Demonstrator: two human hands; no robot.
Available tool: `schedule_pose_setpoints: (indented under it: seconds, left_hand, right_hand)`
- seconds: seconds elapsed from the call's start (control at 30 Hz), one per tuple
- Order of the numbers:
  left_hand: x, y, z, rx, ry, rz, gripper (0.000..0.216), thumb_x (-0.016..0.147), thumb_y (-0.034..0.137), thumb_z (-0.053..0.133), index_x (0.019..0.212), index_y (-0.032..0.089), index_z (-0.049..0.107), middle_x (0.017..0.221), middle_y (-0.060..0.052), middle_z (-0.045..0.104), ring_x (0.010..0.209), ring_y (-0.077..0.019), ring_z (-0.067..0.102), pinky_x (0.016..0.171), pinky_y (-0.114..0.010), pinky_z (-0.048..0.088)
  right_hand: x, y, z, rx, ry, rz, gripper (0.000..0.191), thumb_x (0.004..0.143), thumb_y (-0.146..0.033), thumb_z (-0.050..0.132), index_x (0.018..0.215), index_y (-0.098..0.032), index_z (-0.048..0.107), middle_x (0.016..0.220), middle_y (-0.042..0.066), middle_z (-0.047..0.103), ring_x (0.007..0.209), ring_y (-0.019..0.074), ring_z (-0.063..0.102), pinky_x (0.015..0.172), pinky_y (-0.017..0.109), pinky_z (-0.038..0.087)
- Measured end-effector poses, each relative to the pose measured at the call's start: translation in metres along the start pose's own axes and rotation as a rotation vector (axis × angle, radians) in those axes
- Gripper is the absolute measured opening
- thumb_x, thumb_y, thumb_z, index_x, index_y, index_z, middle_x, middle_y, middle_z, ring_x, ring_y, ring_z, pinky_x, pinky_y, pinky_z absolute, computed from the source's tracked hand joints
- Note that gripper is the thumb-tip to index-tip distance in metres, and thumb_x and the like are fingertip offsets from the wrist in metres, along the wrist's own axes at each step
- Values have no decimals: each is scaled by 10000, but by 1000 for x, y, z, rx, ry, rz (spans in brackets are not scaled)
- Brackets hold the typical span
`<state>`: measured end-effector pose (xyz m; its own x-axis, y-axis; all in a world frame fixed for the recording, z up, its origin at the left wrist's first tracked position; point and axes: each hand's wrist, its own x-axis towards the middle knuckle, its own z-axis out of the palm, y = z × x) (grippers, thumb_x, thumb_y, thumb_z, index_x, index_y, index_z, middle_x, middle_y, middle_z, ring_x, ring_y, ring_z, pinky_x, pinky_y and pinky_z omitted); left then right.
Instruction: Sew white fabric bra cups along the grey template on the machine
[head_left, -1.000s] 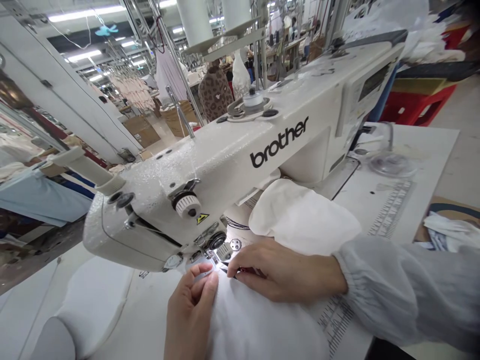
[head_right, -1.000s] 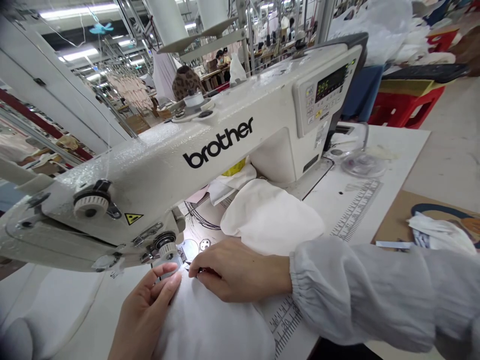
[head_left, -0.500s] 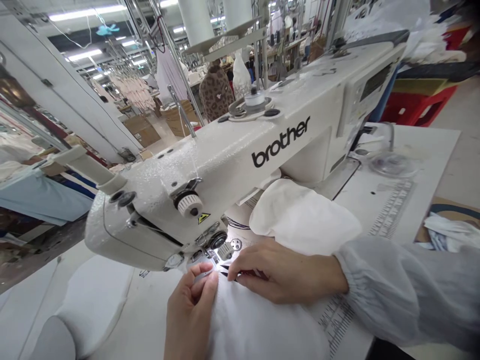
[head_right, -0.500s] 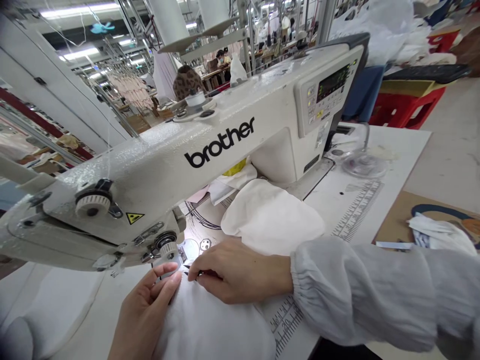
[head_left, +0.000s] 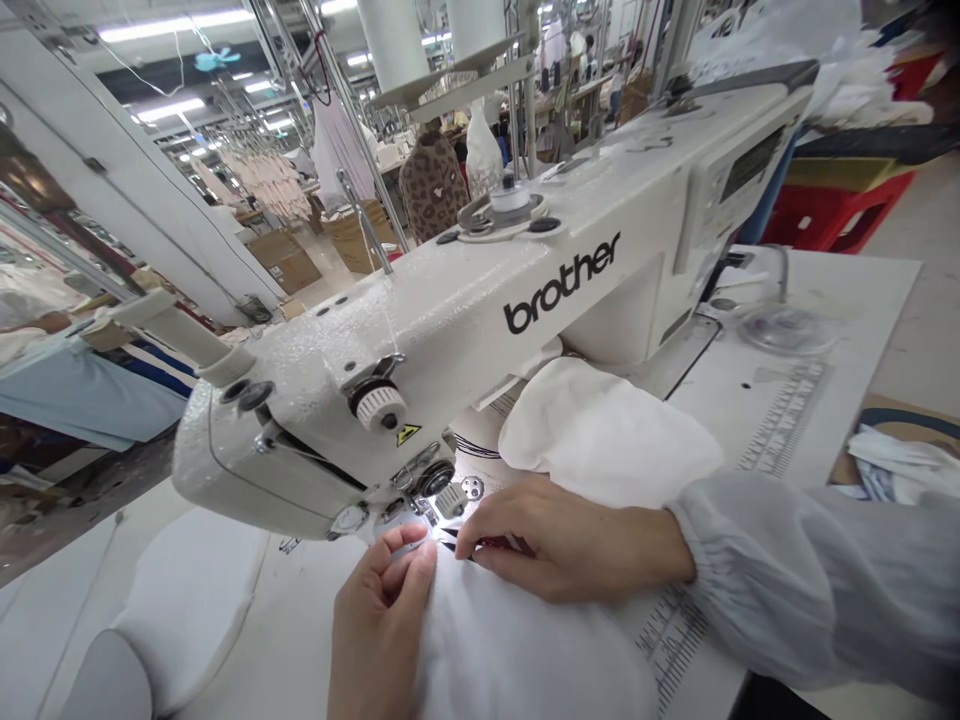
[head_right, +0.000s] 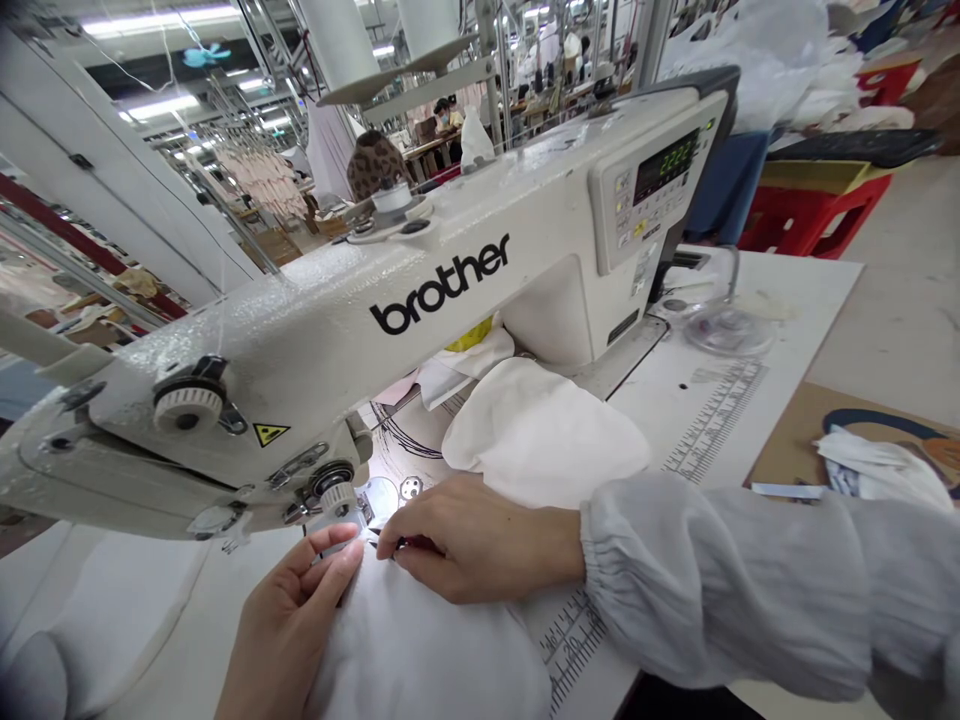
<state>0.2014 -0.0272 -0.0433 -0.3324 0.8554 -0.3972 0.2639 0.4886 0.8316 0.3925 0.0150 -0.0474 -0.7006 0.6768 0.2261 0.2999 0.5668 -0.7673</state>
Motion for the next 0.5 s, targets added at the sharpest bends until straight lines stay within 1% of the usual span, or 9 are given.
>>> schedule_pose_setpoints:
  seconds: [0.23, 0.37, 0.5]
  left_hand:
    - [2, -5, 0, -24, 3, 13, 588, 584, 579, 748, 990, 170, 631, 518, 61, 521, 535, -112, 478, 532, -201, 404]
    - [1, -5, 0, -19, -8, 2, 587, 588, 582, 739, 998, 177, 631, 515, 67, 502, 539, -114, 476, 533, -203, 402]
    - [2, -6, -1, -25, -16, -6, 566, 595, 567, 737, 993, 181, 623, 525, 67, 507, 546, -114, 472, 540, -207, 399]
  right_hand:
    - [0, -1, 1, 10, -6, 6, 259, 858, -70, 532, 1032, -136, 714, 869, 30, 717, 759, 140, 632, 733, 258, 456]
    - [1, -1, 0, 10, -6, 10, 254, 864, -74, 538, 1037, -135, 714, 841, 25, 707, 721, 132, 614, 716, 254, 448]
    - [1, -1, 0, 11, -3, 0, 249, 884, -86, 532, 1050, -142, 709, 852, 22, 703, 740, 132, 613, 727, 254, 443]
